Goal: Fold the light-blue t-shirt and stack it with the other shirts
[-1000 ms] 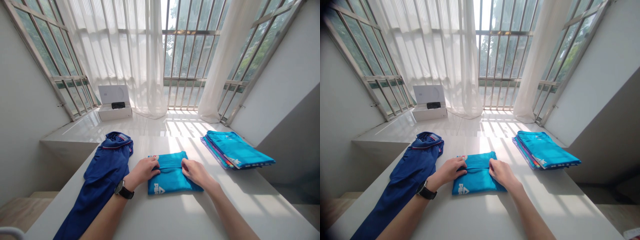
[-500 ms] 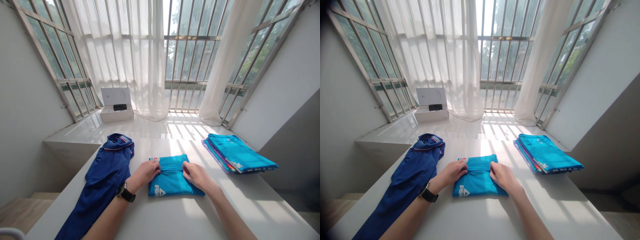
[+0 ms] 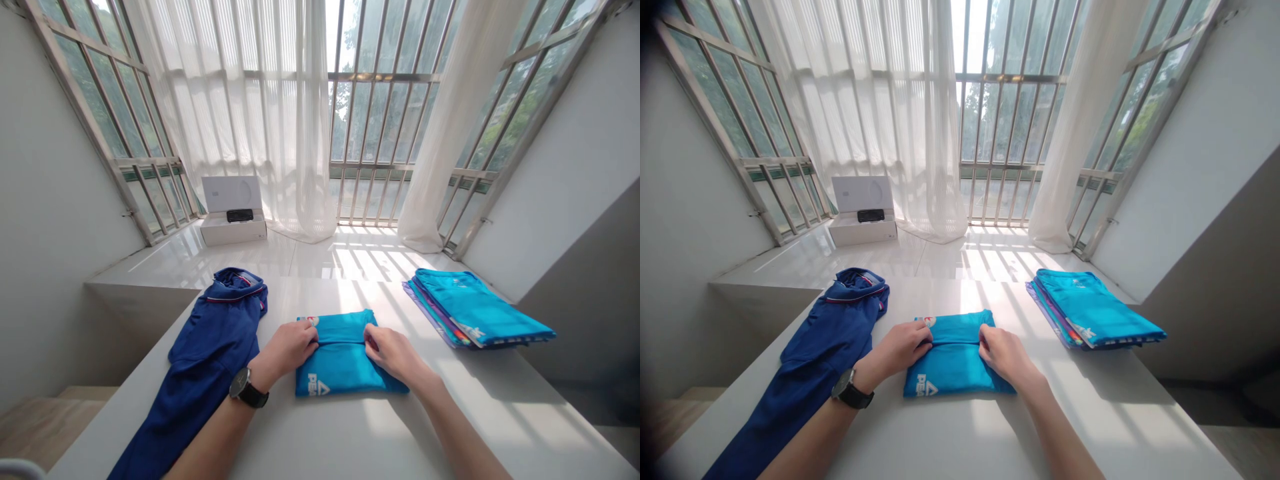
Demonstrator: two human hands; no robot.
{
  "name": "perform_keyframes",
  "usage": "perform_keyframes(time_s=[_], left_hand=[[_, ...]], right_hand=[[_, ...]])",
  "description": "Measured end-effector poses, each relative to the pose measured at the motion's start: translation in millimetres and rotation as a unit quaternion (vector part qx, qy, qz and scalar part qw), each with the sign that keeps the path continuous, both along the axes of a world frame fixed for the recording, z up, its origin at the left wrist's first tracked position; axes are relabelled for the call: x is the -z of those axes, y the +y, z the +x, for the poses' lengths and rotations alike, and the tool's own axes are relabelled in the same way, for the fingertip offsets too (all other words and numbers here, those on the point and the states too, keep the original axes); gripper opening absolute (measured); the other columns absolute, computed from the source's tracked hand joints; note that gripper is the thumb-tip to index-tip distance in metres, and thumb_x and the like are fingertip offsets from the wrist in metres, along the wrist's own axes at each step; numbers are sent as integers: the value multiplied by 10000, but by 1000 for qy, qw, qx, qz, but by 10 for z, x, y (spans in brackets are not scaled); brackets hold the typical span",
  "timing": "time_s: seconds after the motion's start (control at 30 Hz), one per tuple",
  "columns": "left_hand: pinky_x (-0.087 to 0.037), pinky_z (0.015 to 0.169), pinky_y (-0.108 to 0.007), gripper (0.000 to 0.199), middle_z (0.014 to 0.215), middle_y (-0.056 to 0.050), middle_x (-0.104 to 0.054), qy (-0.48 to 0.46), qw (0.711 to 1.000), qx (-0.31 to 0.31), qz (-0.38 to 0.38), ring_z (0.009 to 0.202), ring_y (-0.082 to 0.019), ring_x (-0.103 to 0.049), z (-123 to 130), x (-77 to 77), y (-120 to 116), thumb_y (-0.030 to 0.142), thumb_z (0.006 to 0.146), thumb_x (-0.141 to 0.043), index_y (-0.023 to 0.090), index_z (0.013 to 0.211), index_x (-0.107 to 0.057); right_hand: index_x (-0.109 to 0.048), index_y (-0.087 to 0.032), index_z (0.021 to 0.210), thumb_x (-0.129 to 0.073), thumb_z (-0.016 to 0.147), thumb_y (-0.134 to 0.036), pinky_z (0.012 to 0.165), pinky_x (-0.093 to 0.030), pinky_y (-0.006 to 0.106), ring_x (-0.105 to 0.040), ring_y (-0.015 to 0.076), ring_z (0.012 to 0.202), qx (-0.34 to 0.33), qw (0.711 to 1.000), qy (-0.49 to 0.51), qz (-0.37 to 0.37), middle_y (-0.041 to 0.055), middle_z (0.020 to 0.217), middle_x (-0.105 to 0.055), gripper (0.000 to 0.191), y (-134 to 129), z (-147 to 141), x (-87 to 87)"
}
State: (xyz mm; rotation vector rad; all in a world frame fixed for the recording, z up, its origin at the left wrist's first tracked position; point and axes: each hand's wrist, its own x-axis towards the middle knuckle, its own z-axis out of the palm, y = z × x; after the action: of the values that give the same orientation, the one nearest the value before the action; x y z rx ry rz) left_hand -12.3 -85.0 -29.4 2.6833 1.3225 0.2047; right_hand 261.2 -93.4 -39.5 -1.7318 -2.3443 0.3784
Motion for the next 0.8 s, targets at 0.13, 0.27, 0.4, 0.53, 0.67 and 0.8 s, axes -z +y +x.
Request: perform_keyframes(time_s=[0.13,0.27,0.4,0.53,0.67,0.8], left_hand=[[-528,824,-342,166,1019,-86,-687,35,999,4,25,926,-240,-660,51,-21,-15,216,984,-521,161,955,-675],[-530,835,-365,162,994,-89,-684,53,997,11,54,918,-243,-661,79,7,-23,192,982,-511,152,944,-664],[-532,843,-377,155,985,-94,-684,50,996,8,74,925,-243,-664,106,65,-26,174,978,-507,146,950,-657],[-534,830,-384,159,988,-98,-685,51,995,-17,84,929,-249,-665,154,104,-35,134,966,-491,144,952,-649],[-532,813,-360,143,986,-88,-685,53,995,-16,77,912,-237,-665,150,80,-41,118,960,-501,150,938,-638],[-530,794,-338,101,970,-67,-691,45,998,3,53,880,-225,-669,88,14,-33,181,972,-546,165,921,-632]], right_hand=[[-564,-217,862,-453,890,-195,613,-283,256,-550,146,671,3,1000,-3,-4,11,771,-644,117,-7,-10,-18],[-561,-216,863,-454,887,-198,613,-288,256,-553,149,675,4,1000,-2,-9,12,772,-641,111,-13,-17,-44],[-556,-221,862,-453,886,-207,616,-289,256,-551,148,676,3,1000,0,-3,7,768,-633,107,-12,-4,-26],[-553,-223,860,-457,885,-213,612,-286,255,-541,145,666,2,1000,1,-3,2,761,-625,100,-15,6,1],[-556,-223,860,-457,886,-210,612,-286,254,-542,143,664,4,1000,2,-3,1,758,-625,102,-12,1,-1],[-561,-222,865,-459,886,-207,615,-288,255,-550,147,671,3,1000,1,-4,6,769,-634,106,1,-6,-12]])
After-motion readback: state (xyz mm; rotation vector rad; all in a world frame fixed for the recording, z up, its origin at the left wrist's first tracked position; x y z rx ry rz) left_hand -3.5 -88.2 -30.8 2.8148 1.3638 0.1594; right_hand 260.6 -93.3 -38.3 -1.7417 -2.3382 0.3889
